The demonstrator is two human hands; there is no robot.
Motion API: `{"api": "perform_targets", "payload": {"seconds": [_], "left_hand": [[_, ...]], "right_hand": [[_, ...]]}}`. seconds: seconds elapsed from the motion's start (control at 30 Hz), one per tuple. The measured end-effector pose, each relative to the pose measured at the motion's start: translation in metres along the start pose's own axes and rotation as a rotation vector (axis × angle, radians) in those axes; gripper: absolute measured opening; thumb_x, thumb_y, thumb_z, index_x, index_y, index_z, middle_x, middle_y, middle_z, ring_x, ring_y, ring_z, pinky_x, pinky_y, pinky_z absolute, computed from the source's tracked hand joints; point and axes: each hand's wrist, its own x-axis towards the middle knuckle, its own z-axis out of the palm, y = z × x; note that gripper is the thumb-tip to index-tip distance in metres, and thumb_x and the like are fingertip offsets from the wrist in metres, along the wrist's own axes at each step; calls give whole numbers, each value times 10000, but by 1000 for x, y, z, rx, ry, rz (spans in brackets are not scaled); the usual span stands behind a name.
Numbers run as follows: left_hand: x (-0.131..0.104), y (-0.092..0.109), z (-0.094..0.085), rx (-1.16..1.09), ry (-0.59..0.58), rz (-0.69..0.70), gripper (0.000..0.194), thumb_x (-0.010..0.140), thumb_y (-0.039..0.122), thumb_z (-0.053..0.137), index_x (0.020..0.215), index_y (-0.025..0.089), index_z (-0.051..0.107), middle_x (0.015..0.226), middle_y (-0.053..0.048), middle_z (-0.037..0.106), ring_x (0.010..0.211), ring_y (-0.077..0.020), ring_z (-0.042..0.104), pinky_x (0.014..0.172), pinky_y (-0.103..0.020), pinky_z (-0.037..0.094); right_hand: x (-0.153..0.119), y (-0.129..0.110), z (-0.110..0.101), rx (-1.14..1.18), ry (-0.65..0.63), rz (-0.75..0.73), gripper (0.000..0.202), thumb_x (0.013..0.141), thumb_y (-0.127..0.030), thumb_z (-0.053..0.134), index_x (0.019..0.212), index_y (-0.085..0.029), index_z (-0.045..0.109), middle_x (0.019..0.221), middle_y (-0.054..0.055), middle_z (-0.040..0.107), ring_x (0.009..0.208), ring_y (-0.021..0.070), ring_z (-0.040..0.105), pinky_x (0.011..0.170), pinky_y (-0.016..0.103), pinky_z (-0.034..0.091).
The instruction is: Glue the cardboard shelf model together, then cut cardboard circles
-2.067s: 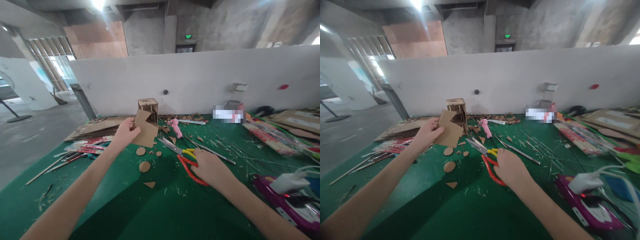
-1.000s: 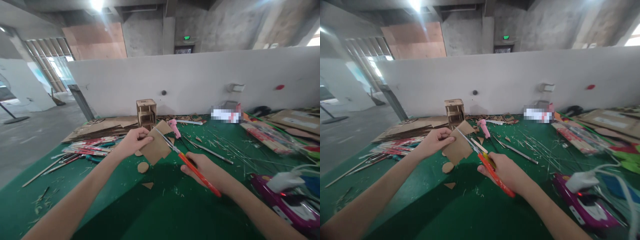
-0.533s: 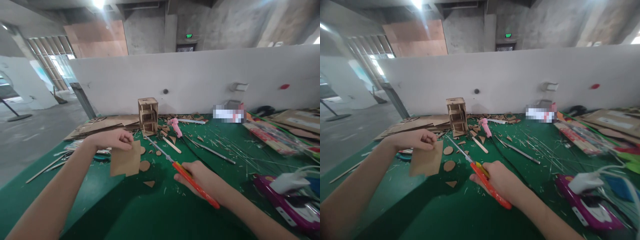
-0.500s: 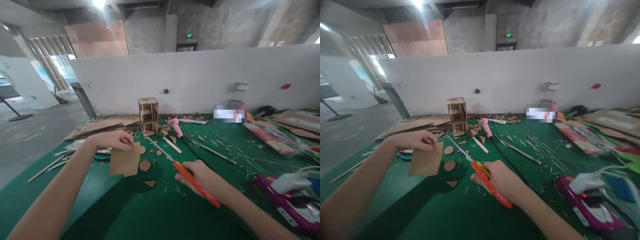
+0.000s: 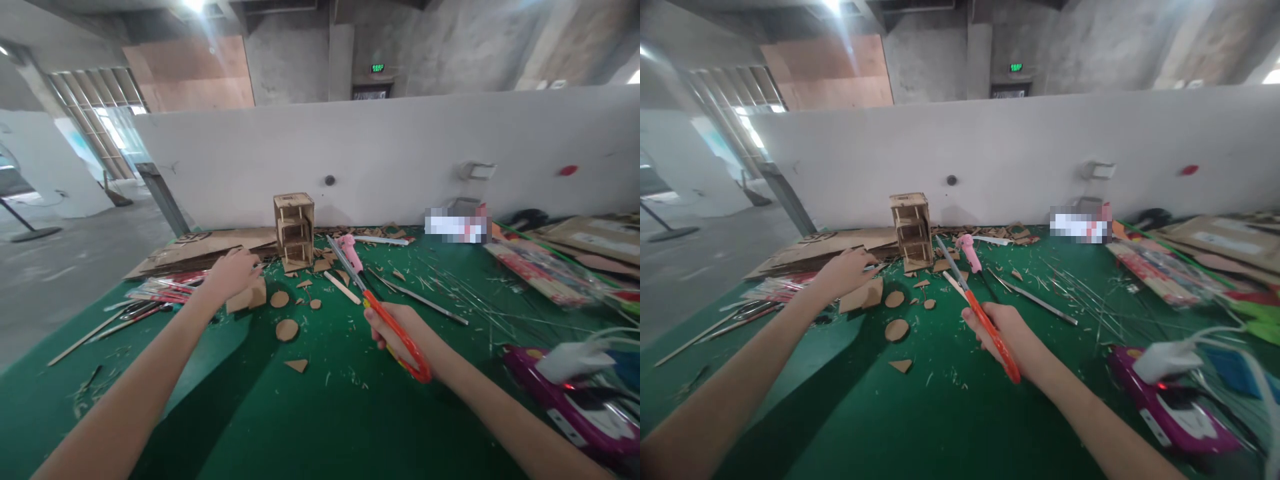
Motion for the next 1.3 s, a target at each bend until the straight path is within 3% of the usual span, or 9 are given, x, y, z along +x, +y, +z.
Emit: {"api": "perform_targets", "payload": {"seconds": [0.2,0.37,0.5,1.03,1.17,1.3], "left_hand": [[27,77,24,54,-52,180,318,935,256,405,1175,236,613,1201,-86,634,1092,-217,609,900,-306,468],[72,106,31,100,-102,240,286,933,263,490,1194,196,586,1199,-119,621,1111,-239,599,915,-363,487],[87,112,38,127,-152,273,320,921,339,560,1187,161,574,1189,-99,603,1021,-213,614,866,-421,529],[85,106,50,108,-73,233,393,915,363,553,1248,156,525,1209,-114,582,994,-225,624,835,-417,534],[75,104,45,67,-30,230,428,850,397,542,1218,178,542,1213,-134,564,988,-272,646,793,-372,530],[60,95,28,20,21,274,428,818,394,521,1204,211,543,1215,-102,570,1071,-263,607,840,-332,501]], "right_hand": [[4,9,4,47,4,-42,475,850,-663,478,772,-197,529,675,19,611,562,141,622,419,198,442],[1,6,3,95,28,5,458,866,-634,471,746,-196,522,668,21,594,558,131,600,426,194,449],[1,5,4,212,54,67,457,855,-641,490,751,-196,513,625,1,557,510,108,547,390,180,416],[4,10,4,283,46,22,579,790,-757,464,717,-184,503,601,-10,548,485,89,517,392,175,414],[4,12,3,329,56,8,586,778,-767,469,687,-188,483,595,-15,535,478,86,505,391,177,407],[6,16,3,353,54,10,596,780,-769,464,660,-186,483,575,-18,527,466,82,499,391,173,404]]}}
